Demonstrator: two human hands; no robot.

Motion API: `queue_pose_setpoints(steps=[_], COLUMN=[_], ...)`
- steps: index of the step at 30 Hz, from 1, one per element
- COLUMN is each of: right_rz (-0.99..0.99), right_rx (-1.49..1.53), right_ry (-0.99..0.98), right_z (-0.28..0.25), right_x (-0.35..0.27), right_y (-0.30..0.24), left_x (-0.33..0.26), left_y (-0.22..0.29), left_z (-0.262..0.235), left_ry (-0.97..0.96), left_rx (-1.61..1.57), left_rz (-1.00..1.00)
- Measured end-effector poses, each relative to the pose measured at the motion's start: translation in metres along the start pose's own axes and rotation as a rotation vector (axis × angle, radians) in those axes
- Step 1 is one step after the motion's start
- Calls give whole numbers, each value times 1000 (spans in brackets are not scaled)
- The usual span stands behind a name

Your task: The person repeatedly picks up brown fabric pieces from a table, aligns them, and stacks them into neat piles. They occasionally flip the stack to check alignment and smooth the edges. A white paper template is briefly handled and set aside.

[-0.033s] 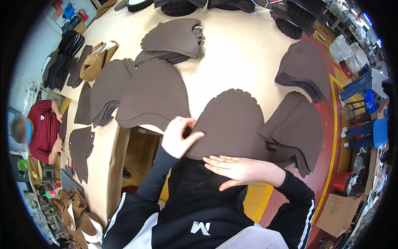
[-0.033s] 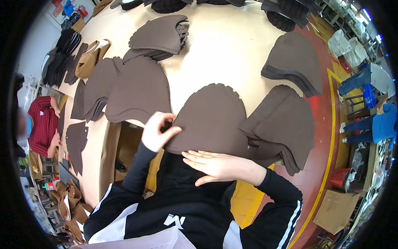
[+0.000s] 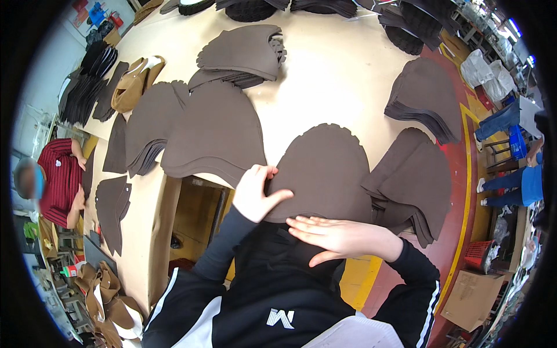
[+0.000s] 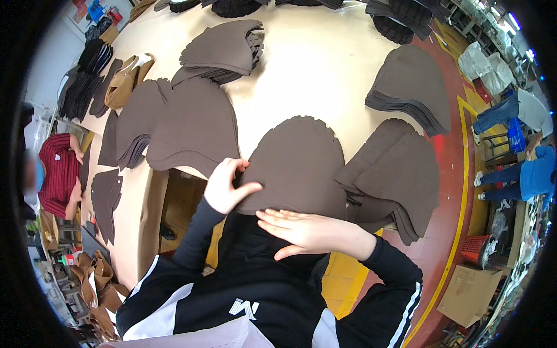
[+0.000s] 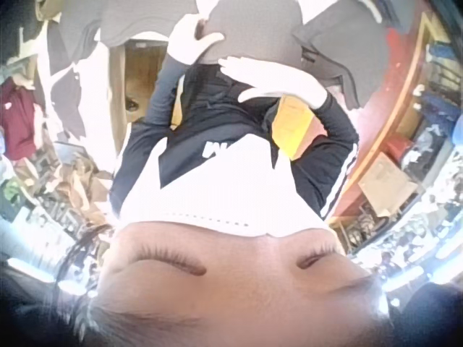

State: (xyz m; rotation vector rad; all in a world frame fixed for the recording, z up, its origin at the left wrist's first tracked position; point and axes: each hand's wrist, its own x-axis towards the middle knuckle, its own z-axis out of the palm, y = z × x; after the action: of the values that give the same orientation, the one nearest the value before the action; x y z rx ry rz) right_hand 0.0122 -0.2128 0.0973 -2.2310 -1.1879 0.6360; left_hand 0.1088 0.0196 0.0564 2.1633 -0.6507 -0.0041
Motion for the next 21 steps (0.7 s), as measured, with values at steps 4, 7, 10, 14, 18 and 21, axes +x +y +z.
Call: queue_pose_setpoints(steps=[4, 7, 10, 14, 18, 21], right_rz=[62, 188, 346, 249, 350, 391], right_rx=[-23, -32, -173, -311, -333, -373], right_ry=[197, 386, 456, 496, 544, 465], right_z=[-45, -74, -85, -88, -88, -64], right_x=[-26, -41, -41, -36, -20, 8], right_y=[-10, -15, -22, -17, 32, 69], left_x=[3, 2, 5, 23, 46, 52], left_y=[13, 25, 28, -6, -53, -57], left_z=[13, 10, 1, -50, -125, -133], left_ry=[81, -9, 97, 318, 497, 676], left_rx=[25, -29, -112, -89, 411, 725], left_rz=[-82, -210, -131, -68, -91, 175])
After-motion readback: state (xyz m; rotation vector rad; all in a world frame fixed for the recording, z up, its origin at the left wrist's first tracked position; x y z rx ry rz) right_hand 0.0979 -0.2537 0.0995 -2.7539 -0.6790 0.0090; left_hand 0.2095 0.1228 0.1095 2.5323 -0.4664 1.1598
